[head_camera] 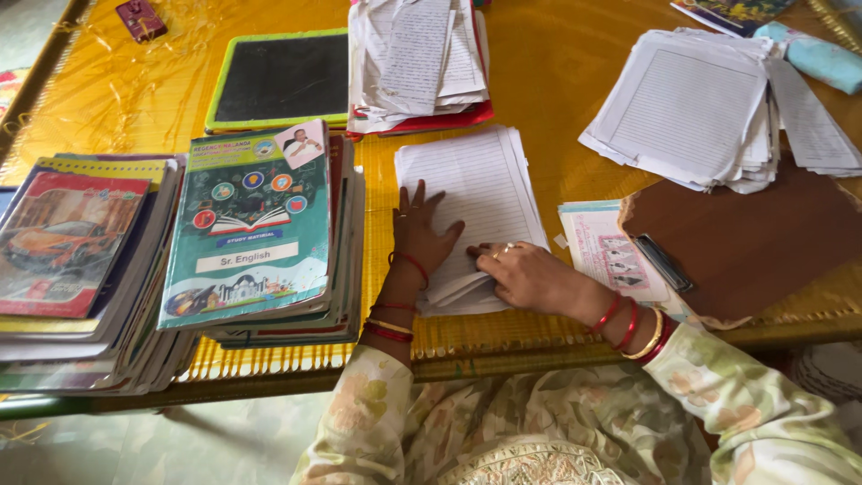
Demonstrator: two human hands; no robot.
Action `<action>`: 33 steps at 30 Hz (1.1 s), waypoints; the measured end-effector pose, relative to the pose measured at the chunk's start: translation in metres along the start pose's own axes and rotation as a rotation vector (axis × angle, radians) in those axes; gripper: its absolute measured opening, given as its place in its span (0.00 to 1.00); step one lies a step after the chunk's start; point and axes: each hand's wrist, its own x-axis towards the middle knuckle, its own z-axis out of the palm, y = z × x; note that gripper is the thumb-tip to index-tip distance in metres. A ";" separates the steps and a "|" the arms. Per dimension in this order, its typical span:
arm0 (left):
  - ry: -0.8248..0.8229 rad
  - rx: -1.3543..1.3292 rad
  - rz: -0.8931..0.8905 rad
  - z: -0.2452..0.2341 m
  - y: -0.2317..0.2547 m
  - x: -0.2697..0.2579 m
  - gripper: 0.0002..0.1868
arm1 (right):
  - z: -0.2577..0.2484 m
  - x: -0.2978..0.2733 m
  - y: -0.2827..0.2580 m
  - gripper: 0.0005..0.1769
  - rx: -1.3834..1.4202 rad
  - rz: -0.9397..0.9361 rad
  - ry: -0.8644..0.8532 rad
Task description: The person sits on the floor and organizes a large pile of loose papers and documents on a low table. They pick up sheets, flip through them, and place them into a neat stack, occasionally moving other items like books and a tablet aside.
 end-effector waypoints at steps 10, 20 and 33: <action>-0.348 0.279 -0.012 -0.018 0.018 -0.004 0.56 | -0.020 -0.029 -0.025 0.29 0.158 0.074 -0.203; -0.430 0.296 -0.067 -0.028 0.029 -0.005 0.57 | -0.072 -0.103 0.240 0.30 -0.265 0.825 0.283; -0.427 0.294 -0.077 -0.030 0.032 -0.004 0.58 | -0.063 -0.131 0.298 0.49 -0.277 0.912 0.139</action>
